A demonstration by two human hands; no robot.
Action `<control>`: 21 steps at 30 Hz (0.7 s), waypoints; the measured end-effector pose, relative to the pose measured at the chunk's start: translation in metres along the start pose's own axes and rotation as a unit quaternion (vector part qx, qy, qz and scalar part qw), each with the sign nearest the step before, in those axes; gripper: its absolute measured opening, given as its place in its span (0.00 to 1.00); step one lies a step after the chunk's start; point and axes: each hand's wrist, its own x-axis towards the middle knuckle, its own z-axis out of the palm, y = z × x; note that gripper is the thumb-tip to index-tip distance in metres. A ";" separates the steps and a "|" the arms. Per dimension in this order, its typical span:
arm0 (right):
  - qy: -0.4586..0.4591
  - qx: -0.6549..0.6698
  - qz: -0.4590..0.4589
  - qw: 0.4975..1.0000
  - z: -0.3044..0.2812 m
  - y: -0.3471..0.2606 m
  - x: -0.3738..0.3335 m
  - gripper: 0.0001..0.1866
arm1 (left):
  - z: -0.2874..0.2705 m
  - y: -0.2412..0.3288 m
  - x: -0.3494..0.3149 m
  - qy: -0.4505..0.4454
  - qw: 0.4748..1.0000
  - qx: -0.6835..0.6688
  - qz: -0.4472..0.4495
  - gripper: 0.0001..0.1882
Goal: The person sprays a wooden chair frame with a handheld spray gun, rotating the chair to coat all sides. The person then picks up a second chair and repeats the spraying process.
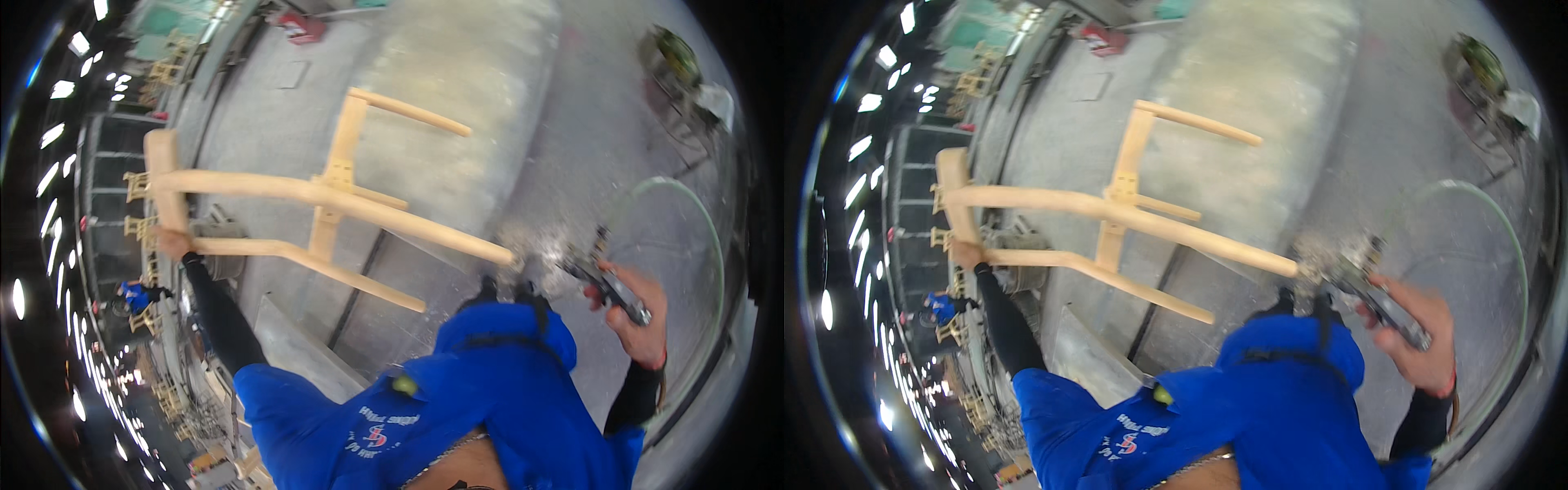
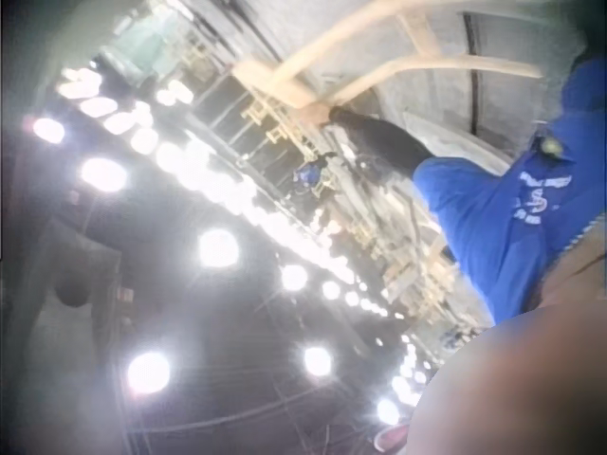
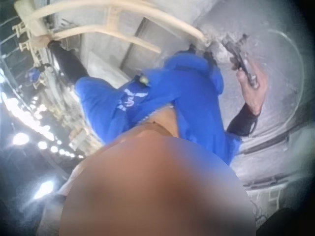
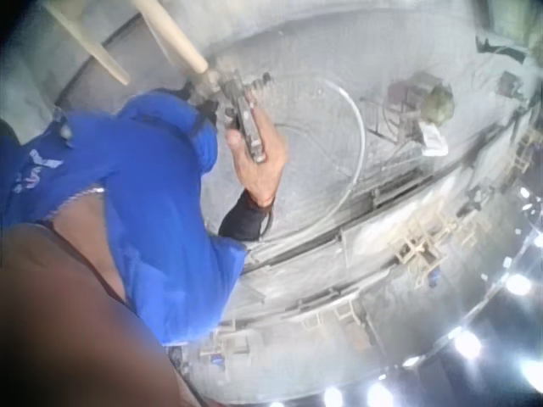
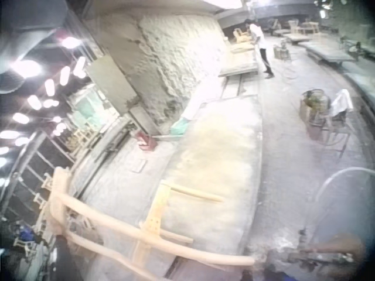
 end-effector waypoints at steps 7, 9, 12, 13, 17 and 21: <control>0.041 0.077 0.062 0.994 0.021 -0.006 -0.027 0.50 | -0.074 0.066 0.001 0.009 0.965 -0.164 -0.202 0.35; 0.038 0.082 0.047 0.995 0.026 -0.009 -0.030 0.52 | -0.105 0.087 0.007 0.009 0.934 -0.234 -0.269 0.39; 0.059 0.101 0.037 0.992 0.033 -0.014 -0.017 0.57 | -0.130 0.112 0.021 -0.015 0.913 -0.259 -0.315 0.40; 0.052 0.106 0.025 0.993 0.037 -0.019 -0.014 0.57 | -0.135 0.113 0.024 -0.026 0.910 -0.268 -0.315 0.40; 0.006 0.135 -0.065 0.989 0.056 -0.041 0.011 0.46 | -0.144 0.110 0.026 -0.076 0.901 -0.293 -0.311 0.39; 0.035 0.205 -0.097 0.973 0.075 -0.064 0.022 0.48 | -0.150 0.114 0.025 -0.082 0.899 -0.298 -0.310 0.39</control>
